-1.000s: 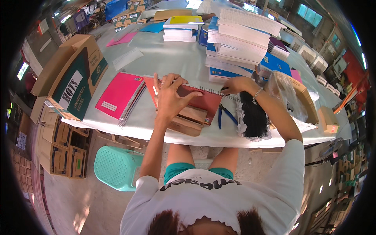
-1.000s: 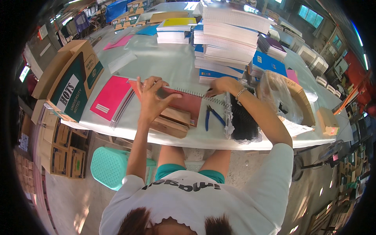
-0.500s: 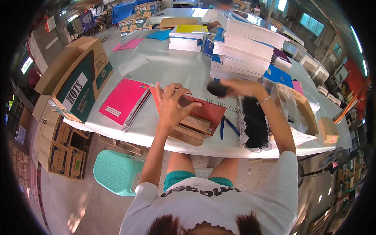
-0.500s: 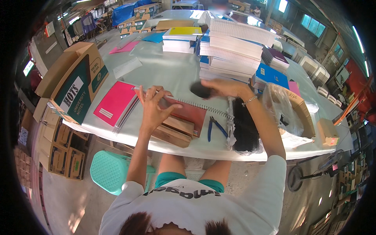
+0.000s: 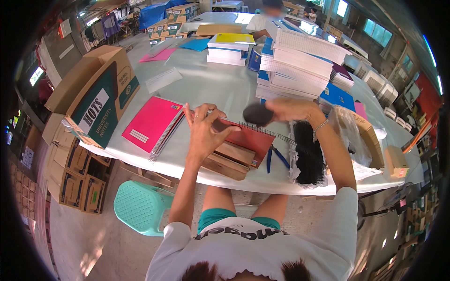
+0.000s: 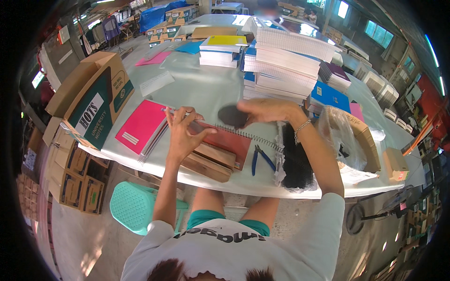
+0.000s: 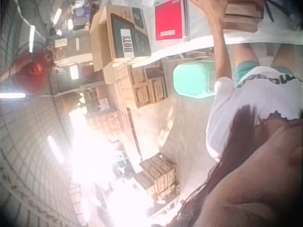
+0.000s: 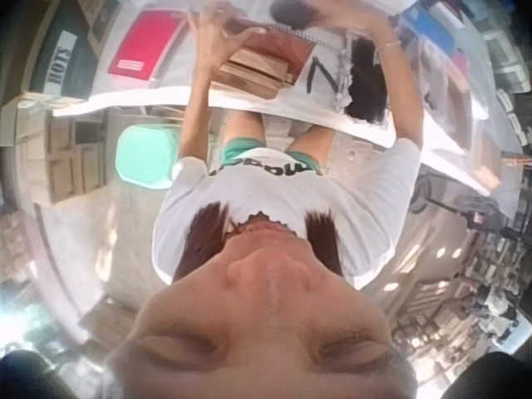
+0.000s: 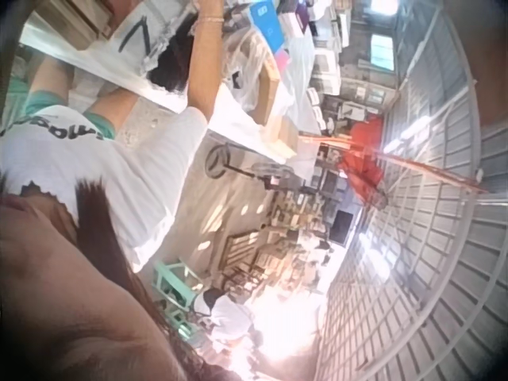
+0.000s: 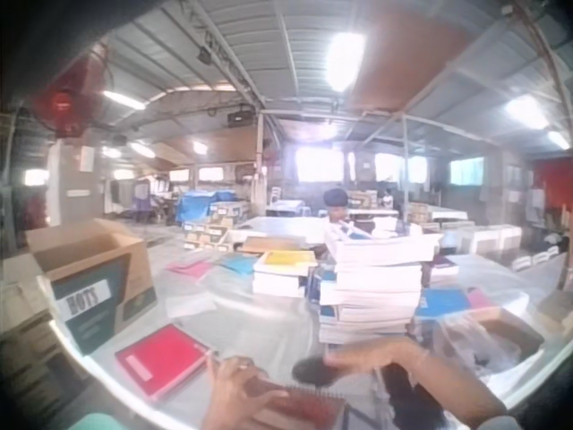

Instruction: The person caps the ends of spiral bindings on notebooks. The person places each notebook on a wooden jig, uses pliers to bend the metal coil ends inward, and then stacks the finished notebooks on a table.

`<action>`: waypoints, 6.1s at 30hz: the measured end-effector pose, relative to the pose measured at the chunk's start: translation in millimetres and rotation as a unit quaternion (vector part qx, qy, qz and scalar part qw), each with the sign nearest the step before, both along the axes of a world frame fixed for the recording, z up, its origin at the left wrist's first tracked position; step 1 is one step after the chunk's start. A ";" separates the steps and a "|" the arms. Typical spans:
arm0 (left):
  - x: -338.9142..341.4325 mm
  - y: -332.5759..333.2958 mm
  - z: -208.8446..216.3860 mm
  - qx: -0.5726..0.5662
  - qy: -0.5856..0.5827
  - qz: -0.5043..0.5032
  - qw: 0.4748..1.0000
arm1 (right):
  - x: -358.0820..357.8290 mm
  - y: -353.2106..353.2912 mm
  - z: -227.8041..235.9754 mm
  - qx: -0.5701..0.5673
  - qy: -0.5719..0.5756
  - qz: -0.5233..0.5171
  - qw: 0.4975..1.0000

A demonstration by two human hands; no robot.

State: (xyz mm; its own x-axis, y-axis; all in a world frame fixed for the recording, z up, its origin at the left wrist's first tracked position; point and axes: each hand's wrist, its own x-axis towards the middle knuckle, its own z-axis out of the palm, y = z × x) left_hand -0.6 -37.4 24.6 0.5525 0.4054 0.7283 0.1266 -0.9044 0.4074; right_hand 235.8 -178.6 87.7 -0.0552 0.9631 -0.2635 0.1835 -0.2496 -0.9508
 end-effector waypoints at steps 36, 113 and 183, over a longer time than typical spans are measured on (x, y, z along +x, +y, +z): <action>6.1 1.0 -3.8 -0.006 -0.003 0.030 1.000 | 30.9 28.3 -26.0 -0.133 -0.219 0.187 0.948; -8.6 28.7 -21.1 -0.049 -0.130 0.030 0.990 | -15.1 -5.3 -91.3 0.206 -0.520 0.004 0.829; -0.6 51.4 -36.7 -0.456 -0.221 -0.248 0.826 | -12.8 65.2 -92.2 0.354 -0.314 -0.095 0.876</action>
